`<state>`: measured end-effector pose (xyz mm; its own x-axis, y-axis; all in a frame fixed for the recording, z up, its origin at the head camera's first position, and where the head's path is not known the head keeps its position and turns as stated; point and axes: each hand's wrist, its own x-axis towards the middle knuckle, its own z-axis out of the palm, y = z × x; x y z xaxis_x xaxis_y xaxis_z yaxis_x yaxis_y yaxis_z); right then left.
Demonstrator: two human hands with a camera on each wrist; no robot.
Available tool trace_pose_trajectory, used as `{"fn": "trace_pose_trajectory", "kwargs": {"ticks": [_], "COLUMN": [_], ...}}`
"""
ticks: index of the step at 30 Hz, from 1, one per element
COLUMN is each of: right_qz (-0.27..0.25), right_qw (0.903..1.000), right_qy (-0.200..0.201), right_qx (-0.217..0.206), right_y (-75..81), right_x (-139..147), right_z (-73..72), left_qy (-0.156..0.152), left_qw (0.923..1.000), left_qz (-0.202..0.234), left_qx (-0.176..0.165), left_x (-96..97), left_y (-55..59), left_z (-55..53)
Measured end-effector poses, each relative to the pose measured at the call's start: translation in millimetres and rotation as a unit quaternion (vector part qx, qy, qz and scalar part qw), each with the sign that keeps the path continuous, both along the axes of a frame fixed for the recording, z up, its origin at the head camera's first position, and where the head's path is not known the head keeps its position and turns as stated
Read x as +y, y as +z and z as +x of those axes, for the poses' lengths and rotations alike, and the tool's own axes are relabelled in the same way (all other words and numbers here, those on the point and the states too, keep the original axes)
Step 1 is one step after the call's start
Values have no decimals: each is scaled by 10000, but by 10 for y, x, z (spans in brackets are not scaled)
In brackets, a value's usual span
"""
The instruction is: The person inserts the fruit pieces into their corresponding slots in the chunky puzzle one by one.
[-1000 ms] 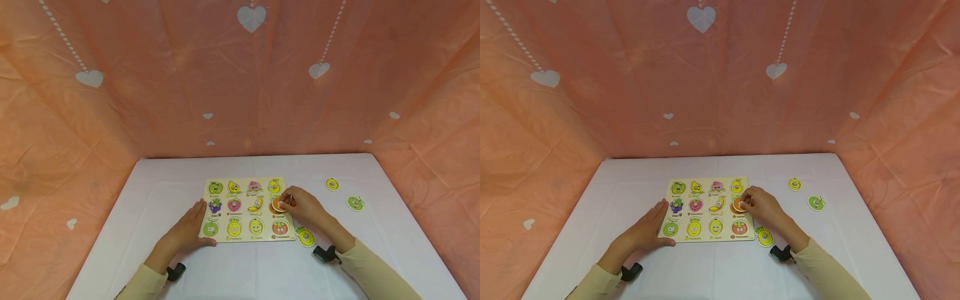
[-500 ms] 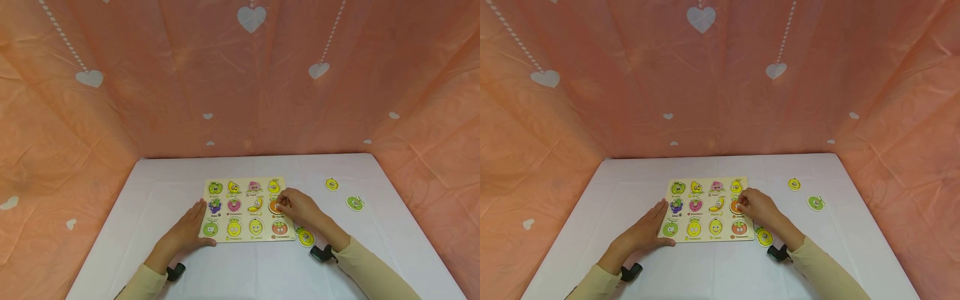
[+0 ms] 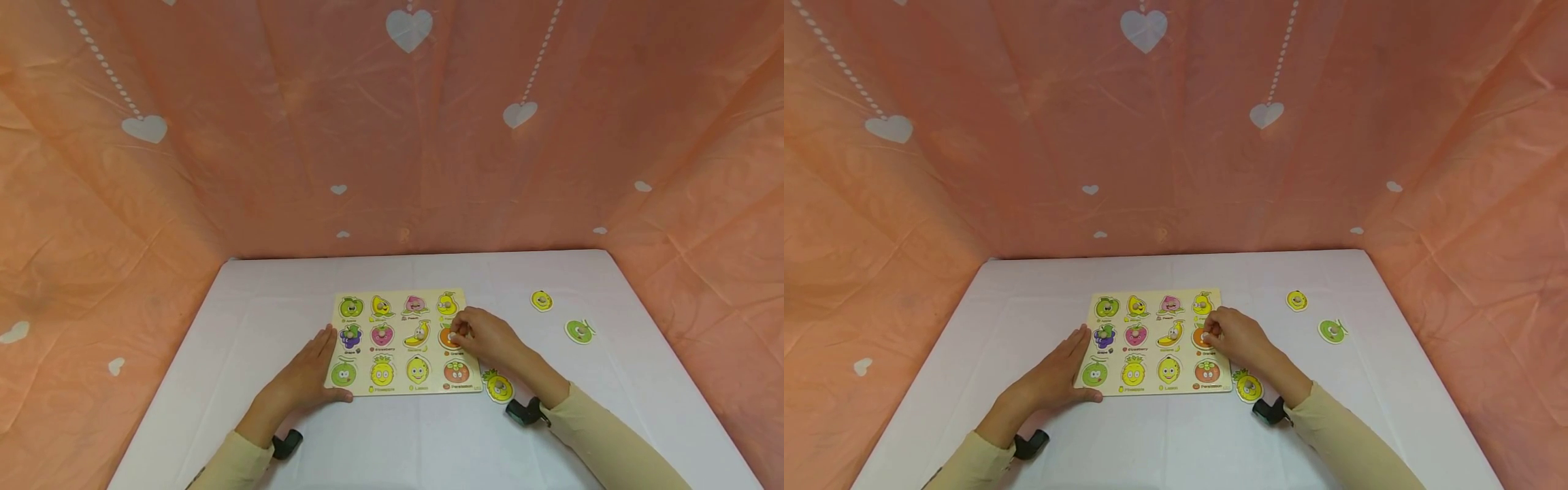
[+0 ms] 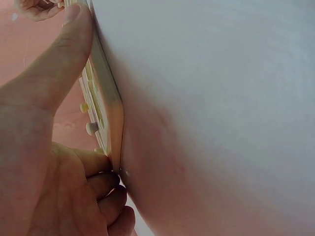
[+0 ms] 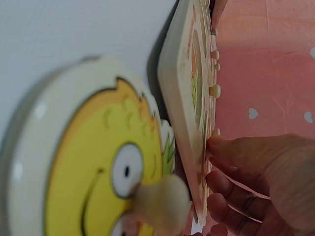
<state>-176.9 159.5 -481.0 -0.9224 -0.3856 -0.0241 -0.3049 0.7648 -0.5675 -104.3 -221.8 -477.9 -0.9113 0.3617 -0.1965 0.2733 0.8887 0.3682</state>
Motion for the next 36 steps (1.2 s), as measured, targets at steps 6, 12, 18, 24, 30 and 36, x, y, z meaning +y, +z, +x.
{"fn": "trace_pose_trajectory", "kwargs": {"ticks": [6, 12, 18, 24, 30, 36], "right_qz": [21, 53, 50, 56, -41, -197], "right_qw": [10000, 10000, 9999, 9999, 9999, 9998], "right_qy": [16, 15, 43, 127, 82, 27], "right_qx": [-35, -80, -90, -81, -137, -21], "right_y": [-4, -12, -8, 18, 7, -7], "right_x": [0, -3, -5, 8, 57, 142], "right_z": [-4, -9, -7, -8, 16, 49], "left_qy": [18, 21, -7, 45, 74, 82], "left_qw": [10000, 10000, 10000, 9999, 9999, 9999], "left_qz": [27, 50, 42, 78, 46, 38], "left_qx": [4, -25, -14, -58, -92, -115], "left_x": [1, -1, -6, 1, 10, 6], "left_y": [-7, -9, -8, -3, 8, 10], "left_z": [4, 10, 4, 5, 12, 9]}}
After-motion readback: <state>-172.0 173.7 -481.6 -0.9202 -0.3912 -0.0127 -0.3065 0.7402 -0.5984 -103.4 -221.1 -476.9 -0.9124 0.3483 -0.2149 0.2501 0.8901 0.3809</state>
